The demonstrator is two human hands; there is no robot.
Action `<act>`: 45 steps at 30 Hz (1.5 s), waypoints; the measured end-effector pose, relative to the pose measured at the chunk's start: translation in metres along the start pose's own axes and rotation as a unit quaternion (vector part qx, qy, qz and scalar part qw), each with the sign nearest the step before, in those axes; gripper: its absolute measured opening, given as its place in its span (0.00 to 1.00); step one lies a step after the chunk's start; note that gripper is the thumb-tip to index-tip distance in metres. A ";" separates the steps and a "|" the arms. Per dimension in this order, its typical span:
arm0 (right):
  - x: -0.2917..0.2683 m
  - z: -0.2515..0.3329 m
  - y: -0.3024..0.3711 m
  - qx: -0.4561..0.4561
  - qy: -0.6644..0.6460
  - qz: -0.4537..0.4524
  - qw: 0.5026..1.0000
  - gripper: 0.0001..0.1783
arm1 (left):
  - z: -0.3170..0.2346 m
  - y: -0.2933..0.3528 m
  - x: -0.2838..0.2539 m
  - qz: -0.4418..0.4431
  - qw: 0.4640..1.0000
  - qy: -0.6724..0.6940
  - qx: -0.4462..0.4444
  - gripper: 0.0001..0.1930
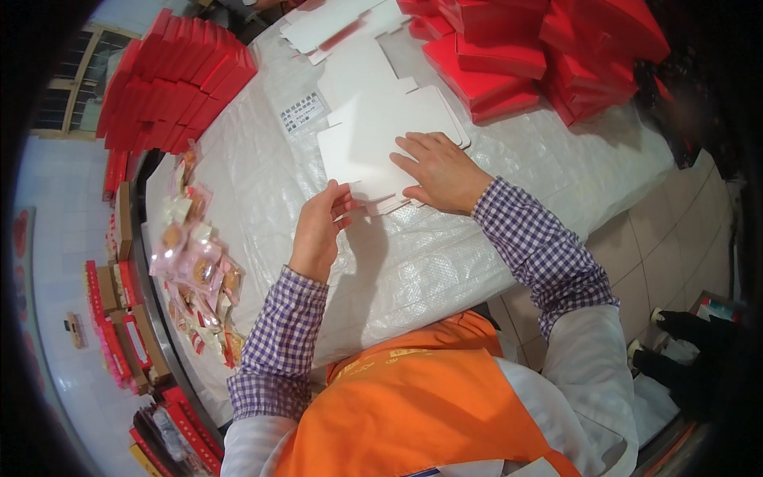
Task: The person assembles small red boxes by folding flat white cardboard pieces. They fold the sides and flaps of the cardboard to form the box shape, then insert a red plastic insert into the assembled box. The finished boxes are stacked on the table.
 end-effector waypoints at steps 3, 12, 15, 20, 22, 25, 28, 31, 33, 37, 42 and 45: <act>0.000 -0.001 0.001 -0.001 -0.005 -0.001 1.000 0.32 | 0.000 -0.001 0.001 0.003 1.000 0.012 -0.010 0.22; -0.003 0.000 0.000 0.000 -0.026 0.006 1.000 0.34 | 0.018 -0.014 0.012 0.011 0.995 0.075 -0.057 0.18; -0.007 0.000 0.003 0.007 -0.037 -0.005 0.999 0.36 | 0.011 -0.020 0.031 0.035 0.985 0.154 -0.067 0.18; -0.016 0.002 0.001 -0.031 -0.009 -0.050 0.998 0.33 | 0.008 -0.026 0.047 0.043 0.987 0.154 -0.016 0.20; -0.023 0.001 -0.003 -0.038 0.007 -0.076 0.996 0.30 | 0.000 -0.013 0.049 0.049 0.985 0.164 0.010 0.19; -0.065 0.029 -0.006 -0.067 0.002 -0.146 0.987 0.29 | -0.019 0.022 0.031 0.065 0.983 0.168 0.043 0.20; -0.098 0.081 -0.010 -0.146 -0.002 -0.255 0.956 0.20 | -0.021 0.071 -0.015 0.048 0.979 0.181 0.077 0.20; -0.094 0.147 -0.007 -0.203 -0.028 -0.225 0.953 0.20 | 0.001 0.125 -0.074 0.011 0.977 0.197 0.081 0.20; -0.070 0.187 0.004 -0.226 -0.070 -0.165 0.958 0.21 | 0.037 0.148 -0.110 -0.030 0.976 0.211 0.052 0.19; -0.005 0.246 0.035 -0.252 -0.101 -0.061 0.960 0.20 | 0.109 0.179 -0.158 -0.077 0.968 0.238 -0.019 0.19; 0.024 0.262 0.048 -0.246 -0.113 0.002 0.963 0.19 | 0.146 0.202 -0.196 -0.137 0.984 0.106 -0.040 0.13; 0.024 0.263 0.045 -0.247 -0.103 -0.003 0.964 0.19 | 0.117 0.216 -0.203 -0.130 0.958 -0.242 0.080 0.13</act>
Point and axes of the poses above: each hand's wrist, its own y-axis away from the middle knuckle, its own x-axis out of the palm, z = x × y, the point moved 7 cm from there along -y, towards the middle knuckle, and after that the axes turned 12 degrees about y, right-handed, at the moved point
